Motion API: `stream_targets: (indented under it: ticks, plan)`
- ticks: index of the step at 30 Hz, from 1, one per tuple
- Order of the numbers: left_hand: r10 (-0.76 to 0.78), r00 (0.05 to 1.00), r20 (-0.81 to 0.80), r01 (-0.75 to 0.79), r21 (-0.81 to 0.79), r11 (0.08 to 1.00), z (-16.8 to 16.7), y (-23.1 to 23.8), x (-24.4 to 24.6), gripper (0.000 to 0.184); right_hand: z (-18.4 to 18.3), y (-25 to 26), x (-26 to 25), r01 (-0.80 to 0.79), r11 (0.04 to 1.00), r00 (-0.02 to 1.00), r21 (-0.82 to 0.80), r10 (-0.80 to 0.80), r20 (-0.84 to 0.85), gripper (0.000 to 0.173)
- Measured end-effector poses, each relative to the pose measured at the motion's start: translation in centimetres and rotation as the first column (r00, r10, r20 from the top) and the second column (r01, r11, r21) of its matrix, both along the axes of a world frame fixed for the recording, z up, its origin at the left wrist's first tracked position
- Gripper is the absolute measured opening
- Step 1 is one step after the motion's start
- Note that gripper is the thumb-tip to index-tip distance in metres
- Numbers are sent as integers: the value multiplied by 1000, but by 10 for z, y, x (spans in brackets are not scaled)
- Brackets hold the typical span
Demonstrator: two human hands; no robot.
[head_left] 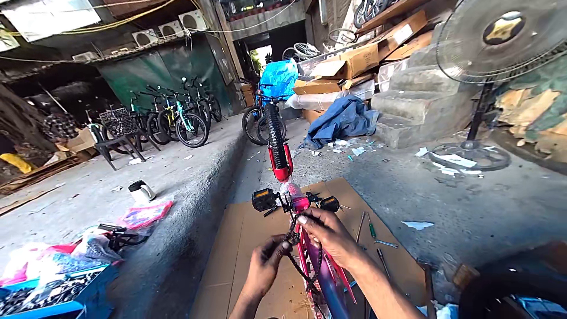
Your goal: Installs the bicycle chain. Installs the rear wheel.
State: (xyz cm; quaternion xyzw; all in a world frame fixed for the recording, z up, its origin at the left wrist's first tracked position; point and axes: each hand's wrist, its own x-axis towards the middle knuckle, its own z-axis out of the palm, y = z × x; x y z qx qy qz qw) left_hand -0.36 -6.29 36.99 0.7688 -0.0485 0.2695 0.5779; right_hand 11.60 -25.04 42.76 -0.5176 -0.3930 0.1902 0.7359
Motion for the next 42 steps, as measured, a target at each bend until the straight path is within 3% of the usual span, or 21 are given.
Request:
stream_targets:
  ticks: [6, 12, 17, 23, 33, 38, 40, 42]
  plan:
    - [84, 983, 161, -69, -95, 993, 58, 8, 6, 23, 8, -17, -3, -17, 999, 1000, 35, 17, -9, 22]
    - [13, 987, 160, -12, -6, 1000, 85, 4, 17, 25, -5, -31, -13, -75, 997, 995, -22, 76, 72, 26]
    - [-195, 975, 107, 198, -22, 980, 90, 5, 26, 26, -17, -43, -28, -87, 995, 995, 55, 84, 45, 26]
    - [-376, 915, 145, 399, -185, 898, 94, -19, 42, 25, -21, -44, -53, -136, 969, 991, 205, 129, 44, 28]
    - [-454, 884, 107, 460, -36, 887, 87, -34, 52, 22, 5, -48, -36, -92, 951, 996, 294, 84, 39, 29]
    - [-530, 846, 61, 530, -203, 823, 80, -45, 55, 20, 21, -49, -33, -48, 945, 997, 325, 64, -38, 31]
    - [-473, 879, 58, 475, -179, 862, 76, -48, 54, 24, 23, -50, -31, -13, 946, 998, 325, 32, -54, 33]
    - [-335, 940, 59, 337, -21, 941, 73, -56, 49, 31, 24, -51, -29, 12, 947, 998, 321, 8, -61, 34]
